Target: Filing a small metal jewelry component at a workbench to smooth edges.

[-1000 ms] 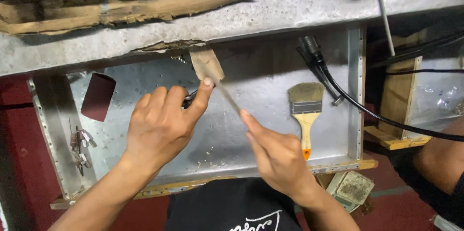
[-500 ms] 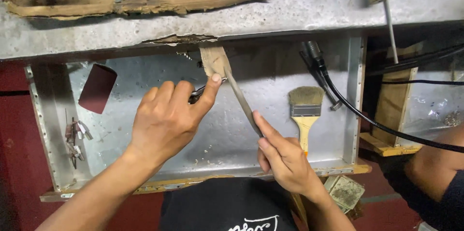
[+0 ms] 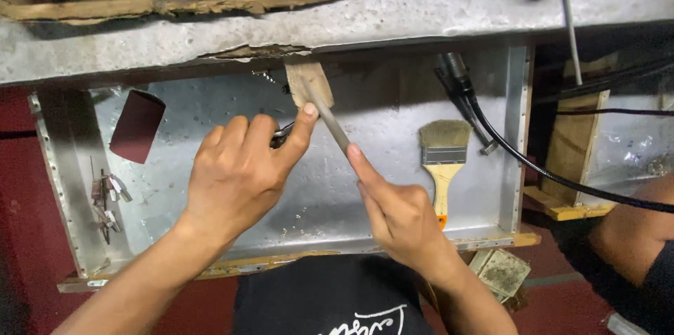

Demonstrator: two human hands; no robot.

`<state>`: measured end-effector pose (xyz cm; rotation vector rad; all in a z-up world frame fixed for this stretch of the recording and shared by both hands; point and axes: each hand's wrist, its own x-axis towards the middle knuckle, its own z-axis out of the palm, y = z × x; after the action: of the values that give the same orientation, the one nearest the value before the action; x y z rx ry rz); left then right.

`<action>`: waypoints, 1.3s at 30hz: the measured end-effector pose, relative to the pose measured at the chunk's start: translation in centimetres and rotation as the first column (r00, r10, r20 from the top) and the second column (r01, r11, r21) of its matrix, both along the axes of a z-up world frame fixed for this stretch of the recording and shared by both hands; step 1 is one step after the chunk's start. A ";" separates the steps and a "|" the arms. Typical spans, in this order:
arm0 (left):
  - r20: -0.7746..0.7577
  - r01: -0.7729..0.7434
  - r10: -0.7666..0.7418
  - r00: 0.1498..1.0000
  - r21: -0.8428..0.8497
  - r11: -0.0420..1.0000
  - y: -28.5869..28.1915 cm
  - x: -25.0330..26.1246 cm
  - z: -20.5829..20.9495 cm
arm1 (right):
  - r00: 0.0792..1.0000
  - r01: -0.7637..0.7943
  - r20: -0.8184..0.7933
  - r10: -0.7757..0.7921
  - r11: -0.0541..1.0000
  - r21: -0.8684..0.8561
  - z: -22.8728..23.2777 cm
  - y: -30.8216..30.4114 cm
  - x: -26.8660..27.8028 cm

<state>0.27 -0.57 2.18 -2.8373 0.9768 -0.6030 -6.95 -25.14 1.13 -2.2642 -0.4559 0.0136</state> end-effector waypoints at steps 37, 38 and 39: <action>-0.668 -0.311 -0.413 0.620 -0.692 0.652 -0.4 -2.7 5.8 | 0.974 0.227 -0.109 -0.200 0.875 0.428 -1.1 0.6 -0.4; -0.674 -0.293 -0.379 0.635 -0.663 0.689 0.1 -1.7 5.8 | 0.967 0.253 -0.144 -0.211 0.868 0.427 -1.5 0.7 -0.6; -0.678 -0.274 -0.347 0.648 -0.632 0.725 0.7 -0.6 5.7 | 0.958 0.282 -0.179 -0.226 0.861 0.423 -1.9 0.8 -0.8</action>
<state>-0.33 0.08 7.86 -3.9046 1.0404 0.4811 -7.79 -24.32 -0.73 -1.8378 -0.0740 -0.0787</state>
